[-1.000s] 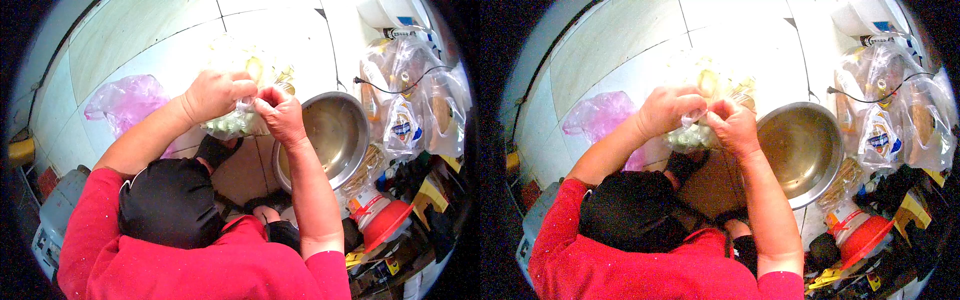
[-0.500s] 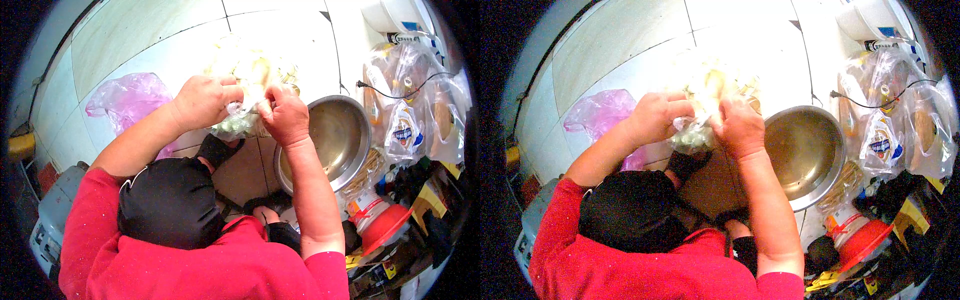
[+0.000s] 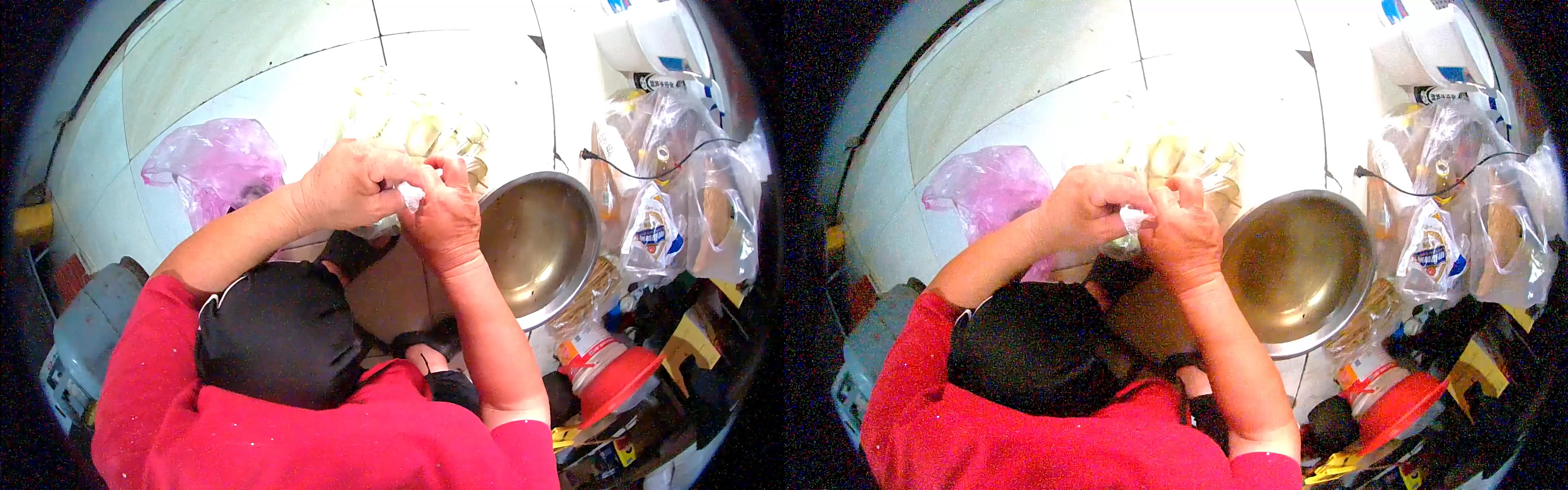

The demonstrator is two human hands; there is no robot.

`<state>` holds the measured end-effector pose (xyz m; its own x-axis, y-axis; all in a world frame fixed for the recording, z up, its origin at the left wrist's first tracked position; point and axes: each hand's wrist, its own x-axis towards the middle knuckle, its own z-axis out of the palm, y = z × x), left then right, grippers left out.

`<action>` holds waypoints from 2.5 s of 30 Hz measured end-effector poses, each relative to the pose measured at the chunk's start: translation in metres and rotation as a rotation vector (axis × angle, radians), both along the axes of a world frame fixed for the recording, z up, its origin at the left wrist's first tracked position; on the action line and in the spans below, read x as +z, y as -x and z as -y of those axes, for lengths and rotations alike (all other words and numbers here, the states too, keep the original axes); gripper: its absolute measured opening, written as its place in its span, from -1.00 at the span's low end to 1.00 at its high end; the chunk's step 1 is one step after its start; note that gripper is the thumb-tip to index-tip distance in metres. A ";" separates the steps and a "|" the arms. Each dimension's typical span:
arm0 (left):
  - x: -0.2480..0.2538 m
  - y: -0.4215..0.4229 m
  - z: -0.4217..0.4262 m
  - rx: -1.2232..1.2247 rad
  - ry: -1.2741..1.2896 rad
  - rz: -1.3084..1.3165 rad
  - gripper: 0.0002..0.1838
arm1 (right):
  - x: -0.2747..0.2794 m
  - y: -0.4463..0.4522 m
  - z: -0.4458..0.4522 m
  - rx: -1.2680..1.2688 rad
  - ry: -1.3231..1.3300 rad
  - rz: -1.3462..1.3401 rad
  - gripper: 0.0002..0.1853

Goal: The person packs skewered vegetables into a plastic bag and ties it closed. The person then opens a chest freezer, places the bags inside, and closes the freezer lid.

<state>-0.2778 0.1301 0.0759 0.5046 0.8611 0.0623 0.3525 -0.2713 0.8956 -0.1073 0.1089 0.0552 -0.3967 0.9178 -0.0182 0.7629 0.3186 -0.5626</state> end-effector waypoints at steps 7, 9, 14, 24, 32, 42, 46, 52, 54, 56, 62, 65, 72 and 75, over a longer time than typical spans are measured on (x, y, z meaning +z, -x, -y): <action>0.000 0.036 -0.002 0.558 0.318 0.331 -0.84 | 0.013 0.002 -0.027 0.010 0.221 -0.108 -0.80; -0.013 0.062 -0.008 0.910 0.402 0.592 -0.80 | 0.013 0.005 -0.036 -0.017 0.221 -0.184 -0.87; -0.072 0.124 0.023 1.326 0.635 0.715 -0.74 | 0.032 0.020 -0.064 -0.125 0.346 -0.428 -0.81; -0.118 0.066 0.042 0.724 1.236 1.414 -0.53 | 0.171 0.014 -0.057 -0.385 0.493 -1.000 -0.86; -0.007 -0.016 -0.015 0.092 1.140 1.408 -0.52 | 0.240 -0.017 -0.028 -0.553 0.405 -1.081 -0.57; 0.120 -0.030 -0.008 0.023 0.768 0.922 -0.50 | 0.194 -0.122 0.051 -0.790 -0.032 -0.928 -0.68; 0.182 -0.050 0.001 0.044 0.579 0.718 -0.49 | 0.169 -0.140 0.085 -1.032 -0.053 -1.089 -0.68; 0.268 -0.102 0.046 -0.022 0.147 0.213 -0.36 | 0.136 -0.161 0.151 -1.071 0.086 -1.390 -0.68; 0.311 -0.106 0.078 -0.093 -0.043 -0.024 -0.32 | 0.122 -0.166 0.178 -1.074 0.159 -1.468 -0.67; 0.335 -0.118 0.103 -0.179 -0.187 -0.108 -0.40 | 0.108 -0.172 0.202 -1.075 0.218 -1.535 -0.67; 0.308 -0.151 0.136 -0.231 -0.301 -0.020 -0.49 | 0.068 -0.184 0.241 -1.036 0.368 -1.703 -0.67; 0.290 -0.168 0.150 -0.187 -0.596 0.047 -0.48 | 0.051 -0.189 0.242 -0.992 0.441 -1.753 -0.67; 0.184 -0.166 0.133 0.099 0.079 0.323 -0.54 | 0.010 -0.190 0.190 -0.885 0.593 -1.852 -0.67; 0.152 -0.162 0.133 0.192 0.273 0.402 -0.58 | -0.012 -0.184 0.172 -0.867 0.653 -1.903 -0.67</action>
<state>-0.1157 -0.0030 0.2282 0.3182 0.9478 -0.0212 -0.0128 0.0266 0.9996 0.0765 -0.0634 0.0434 0.0781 0.8572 -0.5090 -0.8668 -0.1939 -0.4594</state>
